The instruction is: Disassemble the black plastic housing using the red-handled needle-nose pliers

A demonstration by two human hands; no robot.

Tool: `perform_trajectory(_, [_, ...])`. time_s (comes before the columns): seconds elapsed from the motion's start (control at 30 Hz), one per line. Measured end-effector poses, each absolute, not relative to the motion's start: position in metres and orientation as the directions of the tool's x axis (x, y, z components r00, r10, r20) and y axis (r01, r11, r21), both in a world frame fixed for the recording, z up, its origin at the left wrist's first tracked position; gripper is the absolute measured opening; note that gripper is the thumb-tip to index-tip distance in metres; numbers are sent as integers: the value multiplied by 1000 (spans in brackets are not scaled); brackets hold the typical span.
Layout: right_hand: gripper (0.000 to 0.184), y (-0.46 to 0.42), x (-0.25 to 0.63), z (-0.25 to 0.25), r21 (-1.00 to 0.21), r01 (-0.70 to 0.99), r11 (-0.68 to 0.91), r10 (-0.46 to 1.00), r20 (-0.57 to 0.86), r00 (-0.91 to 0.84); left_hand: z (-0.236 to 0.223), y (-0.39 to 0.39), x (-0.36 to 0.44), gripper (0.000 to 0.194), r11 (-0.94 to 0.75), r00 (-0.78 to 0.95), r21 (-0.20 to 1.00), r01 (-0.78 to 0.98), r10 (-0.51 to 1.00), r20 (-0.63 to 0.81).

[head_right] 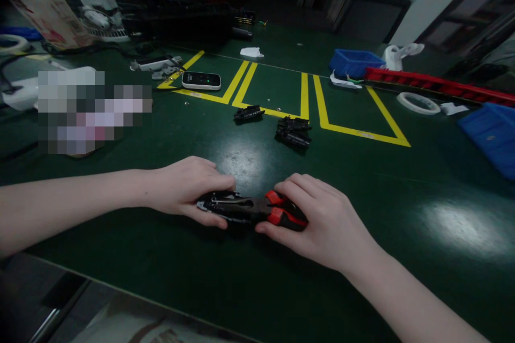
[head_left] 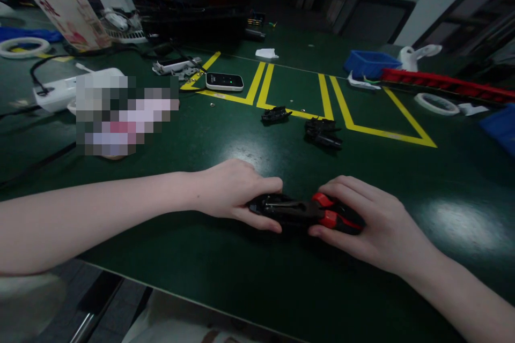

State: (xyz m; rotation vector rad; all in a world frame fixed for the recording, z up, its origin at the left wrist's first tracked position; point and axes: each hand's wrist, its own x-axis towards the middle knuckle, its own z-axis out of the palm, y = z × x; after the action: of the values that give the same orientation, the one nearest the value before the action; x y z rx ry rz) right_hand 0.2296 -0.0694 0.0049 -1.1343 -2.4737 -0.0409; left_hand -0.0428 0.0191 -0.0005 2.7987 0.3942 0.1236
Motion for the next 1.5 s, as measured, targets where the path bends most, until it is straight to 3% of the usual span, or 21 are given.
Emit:
perform_trajectory(0.27, [37,-71,225,2,-134,746,653,726,390,-566,1,19,-42,47,-919,959,292,266,282,13])
perform_trajectory(0.57, [38,-73,232,3,-217,760,613,765,405,-502,1,15,-43,49,-902,937,298,312,344,63])
perform_trajectory(0.97, [35,-71,246,-2,-320,784,532,805,479,-350,4,13,-44,48,-837,897,381,393,441,43])
perform_trajectory(1.07, [33,-70,248,-1,-327,796,509,805,509,-305,5,12,-43,47,-791,889,459,404,457,4])
perform_trajectory(1.1, [33,-70,247,0,-323,803,501,803,519,-293,5,12,-43,46,-762,883,497,415,469,-19])
perform_trajectory(1.33, [38,-73,240,4,-200,854,480,739,616,-271,-3,9,-38,45,-791,866,441,424,497,59])
perform_trajectory(1.5, [41,-70,244,3,-90,864,495,677,663,-319,-5,9,-35,39,-730,842,550,407,533,84])
